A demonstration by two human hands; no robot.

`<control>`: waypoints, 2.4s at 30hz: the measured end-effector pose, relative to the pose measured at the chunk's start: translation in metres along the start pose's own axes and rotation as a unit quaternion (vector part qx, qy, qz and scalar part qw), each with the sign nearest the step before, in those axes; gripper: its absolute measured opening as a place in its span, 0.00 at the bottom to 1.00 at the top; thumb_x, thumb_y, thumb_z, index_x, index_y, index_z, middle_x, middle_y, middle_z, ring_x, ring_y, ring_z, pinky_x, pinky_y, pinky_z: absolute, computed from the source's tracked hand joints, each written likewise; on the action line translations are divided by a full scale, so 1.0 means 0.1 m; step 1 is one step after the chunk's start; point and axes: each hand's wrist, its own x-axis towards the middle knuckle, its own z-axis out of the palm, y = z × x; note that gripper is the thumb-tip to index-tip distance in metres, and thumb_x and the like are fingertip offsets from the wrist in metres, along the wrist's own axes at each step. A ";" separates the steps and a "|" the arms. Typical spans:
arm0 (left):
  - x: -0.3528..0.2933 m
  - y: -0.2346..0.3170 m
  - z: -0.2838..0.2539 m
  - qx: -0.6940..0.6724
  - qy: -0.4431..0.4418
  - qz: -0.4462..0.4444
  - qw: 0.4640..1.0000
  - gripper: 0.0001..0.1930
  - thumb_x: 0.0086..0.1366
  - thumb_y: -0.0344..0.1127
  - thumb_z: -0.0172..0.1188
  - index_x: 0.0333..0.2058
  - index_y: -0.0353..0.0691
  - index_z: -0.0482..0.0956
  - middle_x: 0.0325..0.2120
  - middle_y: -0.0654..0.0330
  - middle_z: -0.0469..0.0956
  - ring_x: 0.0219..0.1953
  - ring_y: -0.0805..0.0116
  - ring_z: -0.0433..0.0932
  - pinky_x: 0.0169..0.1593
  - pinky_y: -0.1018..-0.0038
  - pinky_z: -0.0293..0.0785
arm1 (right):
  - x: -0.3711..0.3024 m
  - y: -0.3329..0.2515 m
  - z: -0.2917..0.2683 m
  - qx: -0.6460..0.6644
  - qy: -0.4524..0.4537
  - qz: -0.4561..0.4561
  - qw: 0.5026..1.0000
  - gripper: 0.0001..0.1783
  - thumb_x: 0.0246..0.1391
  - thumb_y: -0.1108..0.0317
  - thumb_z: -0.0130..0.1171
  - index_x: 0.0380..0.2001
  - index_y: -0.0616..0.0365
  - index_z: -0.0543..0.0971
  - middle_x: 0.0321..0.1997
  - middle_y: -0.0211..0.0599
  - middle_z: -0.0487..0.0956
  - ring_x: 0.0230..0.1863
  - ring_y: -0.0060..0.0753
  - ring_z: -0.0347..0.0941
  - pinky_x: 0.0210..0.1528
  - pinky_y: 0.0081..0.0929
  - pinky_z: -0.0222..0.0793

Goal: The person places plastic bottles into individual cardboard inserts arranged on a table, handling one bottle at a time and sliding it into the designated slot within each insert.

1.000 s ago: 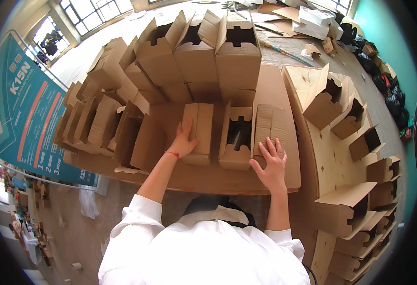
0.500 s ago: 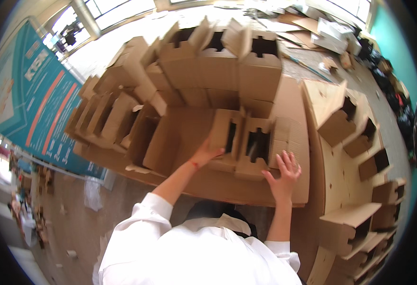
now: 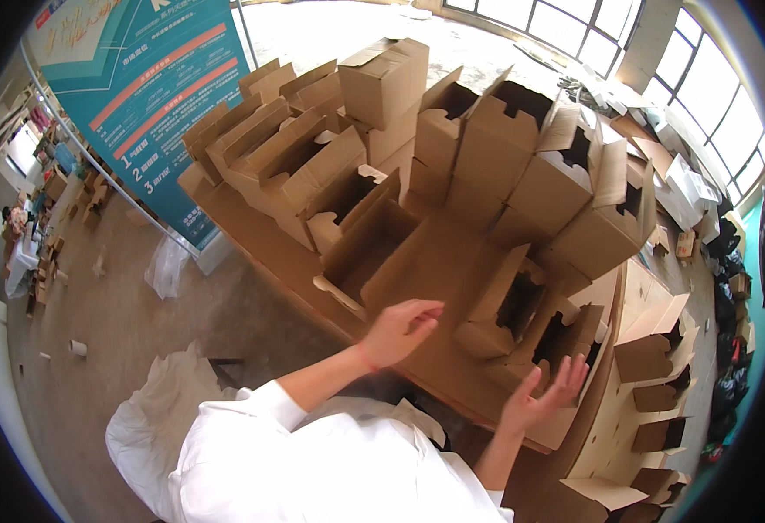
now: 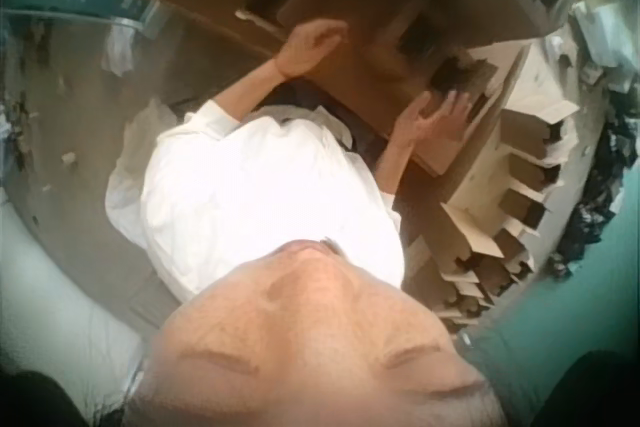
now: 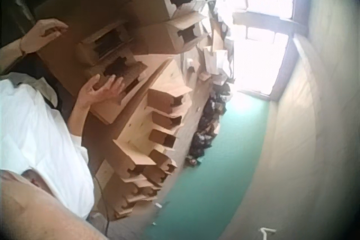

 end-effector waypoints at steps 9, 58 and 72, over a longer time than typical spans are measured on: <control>0.06 -0.33 -1.56 0.164 0.188 -0.008 0.968 0.22 0.62 0.38 0.59 0.53 0.37 0.70 0.43 0.49 0.76 0.46 0.56 0.76 0.51 0.66 0.71 | -0.20 -1.99 1.27 0.322 -0.313 0.119 0.886 0.42 0.51 0.66 0.61 0.66 0.60 0.54 0.70 0.49 0.54 0.71 0.52 0.47 0.70 0.43 0.43; 0.41 -0.49 -2.14 0.547 -0.178 0.087 0.813 0.03 0.49 0.29 0.59 0.25 0.43 0.76 0.27 0.58 0.75 0.34 0.61 0.76 0.39 0.69 0.71 | -0.21 -2.52 2.15 0.051 -0.254 -0.042 0.965 0.24 0.50 0.72 0.57 0.51 0.71 0.72 0.63 0.49 0.67 0.61 0.48 0.66 0.59 0.34 0.67; 2.04 -1.39 -1.91 0.646 -0.030 0.135 0.751 0.15 0.62 0.33 0.54 0.46 0.35 0.70 0.51 0.49 0.66 0.55 0.55 0.69 0.53 0.64 0.73 | -0.41 -2.41 2.21 0.089 -0.286 0.014 0.954 0.27 0.53 0.66 0.58 0.55 0.67 0.70 0.64 0.48 0.66 0.60 0.48 0.67 0.56 0.34 0.70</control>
